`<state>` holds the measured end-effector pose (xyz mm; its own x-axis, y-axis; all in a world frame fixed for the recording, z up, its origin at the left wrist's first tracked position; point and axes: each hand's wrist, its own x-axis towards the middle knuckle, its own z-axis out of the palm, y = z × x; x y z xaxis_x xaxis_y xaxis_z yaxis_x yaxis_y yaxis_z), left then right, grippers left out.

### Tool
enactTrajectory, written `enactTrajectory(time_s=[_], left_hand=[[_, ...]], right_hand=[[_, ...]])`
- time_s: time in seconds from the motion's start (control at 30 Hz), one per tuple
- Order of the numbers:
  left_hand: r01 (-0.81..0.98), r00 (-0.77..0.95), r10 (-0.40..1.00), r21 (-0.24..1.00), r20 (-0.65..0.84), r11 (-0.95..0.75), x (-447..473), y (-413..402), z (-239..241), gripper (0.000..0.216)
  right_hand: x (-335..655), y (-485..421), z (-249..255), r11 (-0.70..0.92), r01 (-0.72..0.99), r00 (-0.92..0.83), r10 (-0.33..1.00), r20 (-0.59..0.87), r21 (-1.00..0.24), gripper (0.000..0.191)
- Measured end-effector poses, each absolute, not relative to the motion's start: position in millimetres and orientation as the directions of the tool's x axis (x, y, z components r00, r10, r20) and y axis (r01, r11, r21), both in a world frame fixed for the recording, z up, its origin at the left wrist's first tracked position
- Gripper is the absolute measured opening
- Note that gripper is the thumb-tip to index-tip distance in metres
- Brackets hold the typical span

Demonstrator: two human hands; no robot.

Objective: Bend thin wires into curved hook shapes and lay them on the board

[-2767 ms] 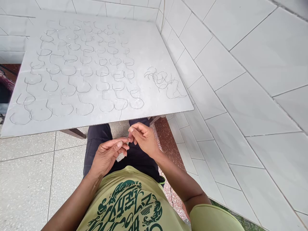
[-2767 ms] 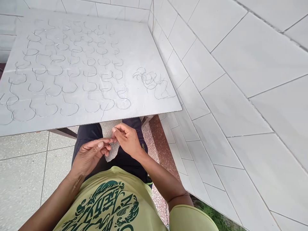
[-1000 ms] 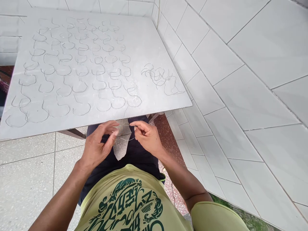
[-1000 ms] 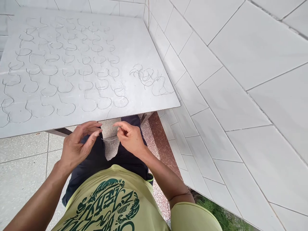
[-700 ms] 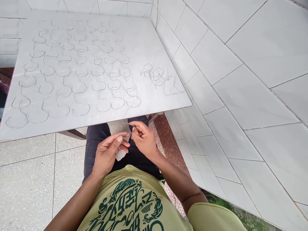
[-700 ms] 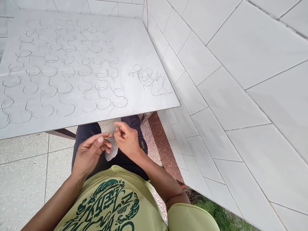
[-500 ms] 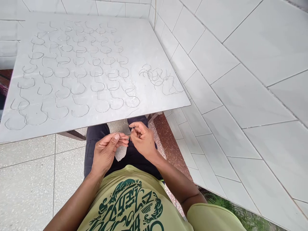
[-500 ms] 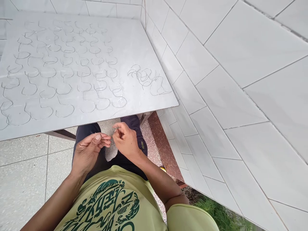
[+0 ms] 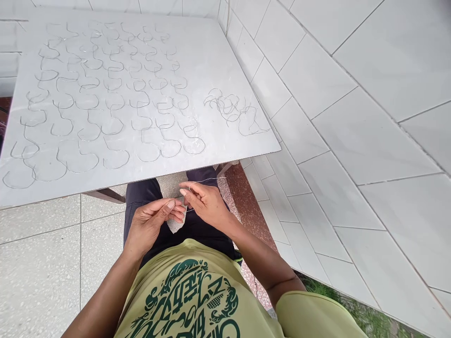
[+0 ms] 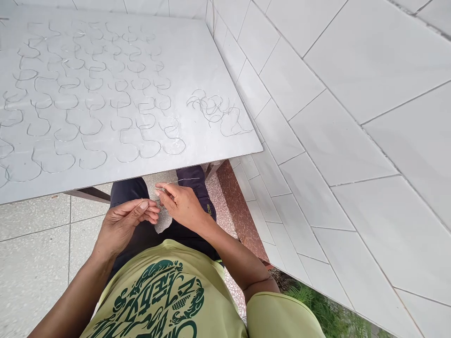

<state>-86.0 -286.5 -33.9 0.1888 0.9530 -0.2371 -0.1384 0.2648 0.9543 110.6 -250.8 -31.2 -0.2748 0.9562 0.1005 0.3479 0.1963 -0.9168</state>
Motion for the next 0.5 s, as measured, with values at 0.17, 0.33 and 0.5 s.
enactTrajectory(time_s=[0.17,0.33,0.5], left_hand=[[-0.043,0.181,0.962,0.975,-0.207,0.218,-92,-289,-28,0.027],[0.003,0.211,0.963,0.985,-0.170,0.173,-96,-289,-24,0.023],[-0.041,0.218,0.961,0.982,-0.171,0.184,-100,-289,-25,0.022]], right_hand=[[112,-254,-26,0.110,0.226,-0.298,0.954,0.039,-0.968,0.044],[111,-251,-26,-0.125,-0.040,-0.305,0.946,-0.107,-0.991,0.048],[105,-251,-29,-0.197,-0.237,-0.261,0.956,-0.133,-0.951,0.043]])
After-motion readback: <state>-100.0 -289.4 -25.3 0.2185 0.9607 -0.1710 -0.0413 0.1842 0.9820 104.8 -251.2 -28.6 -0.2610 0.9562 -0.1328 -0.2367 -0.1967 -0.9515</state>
